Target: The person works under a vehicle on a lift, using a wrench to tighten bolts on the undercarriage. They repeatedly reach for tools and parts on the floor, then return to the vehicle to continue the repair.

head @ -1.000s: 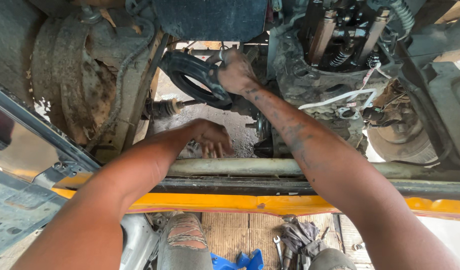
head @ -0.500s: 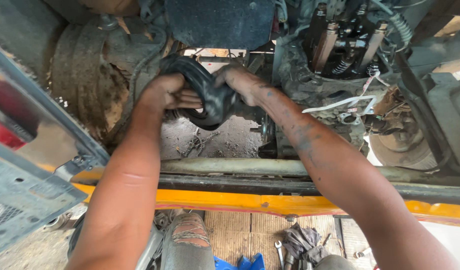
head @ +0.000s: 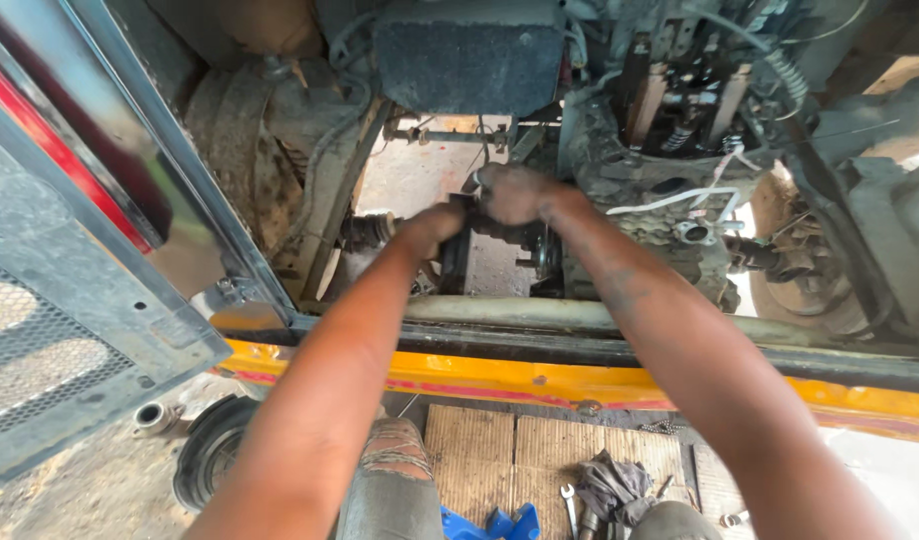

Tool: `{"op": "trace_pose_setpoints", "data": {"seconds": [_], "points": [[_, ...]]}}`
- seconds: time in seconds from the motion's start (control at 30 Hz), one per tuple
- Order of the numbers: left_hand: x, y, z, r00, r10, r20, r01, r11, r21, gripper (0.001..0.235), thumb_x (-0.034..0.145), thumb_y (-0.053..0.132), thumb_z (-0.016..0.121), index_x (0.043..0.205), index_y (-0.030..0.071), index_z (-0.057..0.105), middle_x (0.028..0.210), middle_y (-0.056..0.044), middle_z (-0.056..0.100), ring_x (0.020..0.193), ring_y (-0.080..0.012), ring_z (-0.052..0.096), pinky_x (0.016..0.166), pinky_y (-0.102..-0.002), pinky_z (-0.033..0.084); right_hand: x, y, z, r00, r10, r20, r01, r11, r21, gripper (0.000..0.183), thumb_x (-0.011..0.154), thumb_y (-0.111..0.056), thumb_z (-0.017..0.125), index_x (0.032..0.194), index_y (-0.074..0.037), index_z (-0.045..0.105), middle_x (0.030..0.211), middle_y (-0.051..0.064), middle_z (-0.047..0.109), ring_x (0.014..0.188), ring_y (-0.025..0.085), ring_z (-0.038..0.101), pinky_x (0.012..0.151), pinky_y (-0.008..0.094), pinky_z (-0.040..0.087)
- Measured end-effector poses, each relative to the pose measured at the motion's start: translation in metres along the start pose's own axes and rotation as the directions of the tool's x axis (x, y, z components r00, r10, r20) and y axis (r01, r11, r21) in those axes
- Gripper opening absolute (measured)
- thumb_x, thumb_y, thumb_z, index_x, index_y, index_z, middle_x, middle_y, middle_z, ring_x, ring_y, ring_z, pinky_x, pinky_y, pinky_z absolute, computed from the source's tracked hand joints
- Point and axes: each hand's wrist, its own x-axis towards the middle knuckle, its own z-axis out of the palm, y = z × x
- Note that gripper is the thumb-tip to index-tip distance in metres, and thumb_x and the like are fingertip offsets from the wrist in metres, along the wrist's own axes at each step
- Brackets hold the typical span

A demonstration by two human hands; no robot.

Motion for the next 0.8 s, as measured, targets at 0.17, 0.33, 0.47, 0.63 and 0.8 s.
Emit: {"op": "trace_pose_setpoints", "data": {"seconds": [0.17, 0.33, 0.47, 0.63, 0.8], "points": [[-0.016, 0.027, 0.040, 0.997, 0.058, 0.052, -0.064, 0.992, 0.108, 0.062, 0.102, 0.051, 0.041, 0.151, 0.013, 0.043, 0.152, -0.024, 0.050, 0.133, -0.0515, 0.053, 0.096, -0.081, 0.044, -0.079, 0.033, 0.027, 0.845, -0.321, -0.427, 0.289, 0.947, -0.141, 0.035, 0.090, -0.008, 0.057, 0.124, -0.006, 0.063, 0.109, 0.022, 0.069, 0.101, 0.036, 0.065, 0.089, 0.048, 0.053], [-0.036, 0.039, 0.053, 0.992, 0.121, 0.038, -0.125, 0.984, 0.126, 0.063, 0.099, 0.047, 0.050, 0.155, 0.021, 0.036, 0.158, -0.022, 0.039, 0.142, -0.0506, 0.041, 0.099, -0.078, 0.048, -0.131, 0.062, 0.023, 0.682, -0.614, -0.397, 0.478, 0.785, -0.393, 0.012, 0.071, -0.001, 0.063, 0.078, -0.006, 0.072, 0.080, 0.011, 0.071, 0.068, 0.030, 0.070, 0.058, 0.043, 0.058], [-0.039, 0.038, 0.037, 0.992, 0.126, 0.012, -0.126, 0.989, 0.072, 0.062, 0.102, 0.047, 0.053, 0.143, 0.001, 0.053, 0.139, -0.028, 0.061, 0.124, -0.0498, 0.060, 0.094, -0.073, 0.050, -0.129, 0.059, 0.009, 0.366, -0.660, -0.657, 0.604, 0.705, -0.371, 0.017, 0.071, 0.010, 0.058, 0.075, -0.003, 0.069, 0.071, 0.012, 0.066, 0.059, 0.029, 0.066, 0.053, 0.041, 0.056], [-0.022, 0.033, 0.037, 0.965, 0.199, -0.171, -0.194, 0.980, 0.043, 0.065, 0.098, 0.046, 0.057, 0.123, -0.014, 0.063, 0.110, -0.028, 0.073, 0.094, -0.0408, 0.074, 0.077, -0.064, 0.059, -0.133, 0.054, 0.004, 0.355, -0.662, -0.660, 0.599, 0.703, -0.383, 0.018, 0.067, 0.011, 0.057, 0.072, -0.004, 0.066, 0.068, 0.012, 0.066, 0.056, 0.028, 0.066, 0.053, 0.040, 0.056], [-0.008, 0.028, 0.041, 0.908, 0.331, -0.256, -0.316, 0.944, 0.098, 0.069, 0.098, 0.047, 0.063, 0.119, -0.019, 0.060, 0.110, -0.030, 0.071, 0.097, -0.0349, 0.074, 0.076, -0.052, 0.058, -0.133, 0.063, 0.015, 0.383, -0.707, -0.594, 0.534, 0.695, -0.482, 0.016, 0.063, 0.005, 0.064, 0.075, -0.004, 0.070, 0.071, 0.012, 0.067, 0.060, 0.031, 0.068, 0.056, 0.042, 0.058]]}}
